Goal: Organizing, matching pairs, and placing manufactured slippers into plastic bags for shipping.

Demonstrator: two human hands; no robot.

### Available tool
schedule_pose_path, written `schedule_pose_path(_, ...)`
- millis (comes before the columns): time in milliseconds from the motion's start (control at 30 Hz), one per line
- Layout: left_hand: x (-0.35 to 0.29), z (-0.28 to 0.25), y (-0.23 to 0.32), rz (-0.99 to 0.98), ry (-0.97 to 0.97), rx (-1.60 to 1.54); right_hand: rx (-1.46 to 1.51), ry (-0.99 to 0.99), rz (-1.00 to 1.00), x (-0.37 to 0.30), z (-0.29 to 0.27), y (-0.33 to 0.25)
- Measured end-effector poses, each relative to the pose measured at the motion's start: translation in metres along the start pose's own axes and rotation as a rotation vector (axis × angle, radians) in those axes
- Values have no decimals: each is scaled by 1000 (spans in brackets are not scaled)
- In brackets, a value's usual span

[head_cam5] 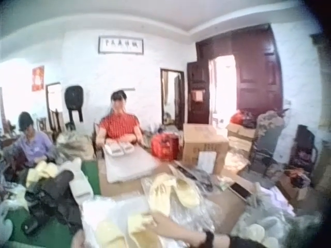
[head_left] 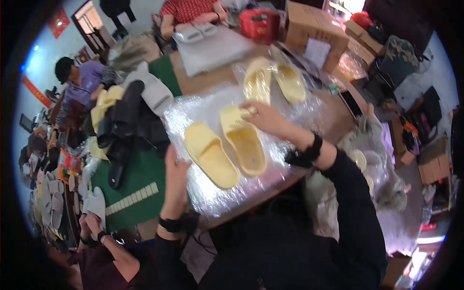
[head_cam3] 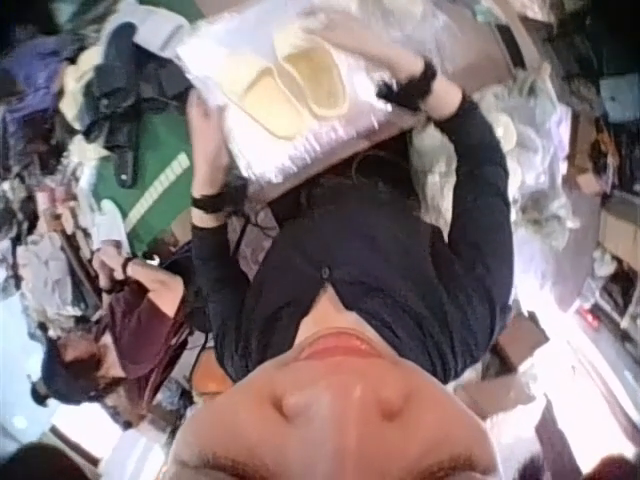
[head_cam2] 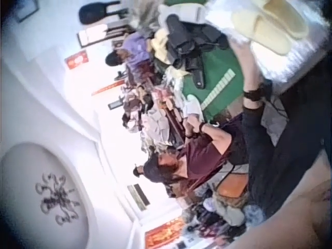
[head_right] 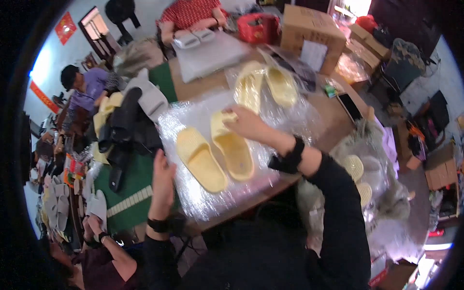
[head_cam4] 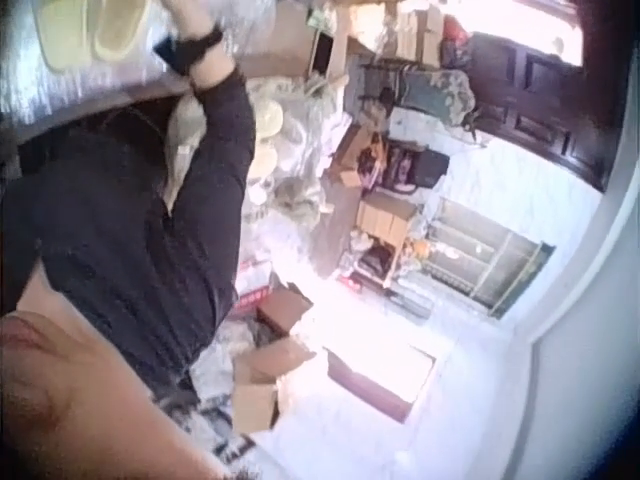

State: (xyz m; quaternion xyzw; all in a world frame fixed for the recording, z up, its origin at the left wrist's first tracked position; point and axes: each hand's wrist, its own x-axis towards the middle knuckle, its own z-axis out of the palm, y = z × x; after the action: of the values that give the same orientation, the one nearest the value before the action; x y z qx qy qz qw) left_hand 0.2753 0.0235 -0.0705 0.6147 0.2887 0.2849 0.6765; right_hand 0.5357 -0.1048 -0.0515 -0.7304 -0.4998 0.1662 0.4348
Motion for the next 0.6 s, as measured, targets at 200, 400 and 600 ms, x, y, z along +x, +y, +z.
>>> schedule_pose_path(200,6,-81,70,256,153,-139,130,5,-148,38,-54,-65)
schedule_pose_path(400,-53,-200,165,600,560,164,52,-76,-356,32,-93,-170)
schedule_pose_path(600,-72,-211,175,601,432,821,69,-83,-359,30,-61,-167)
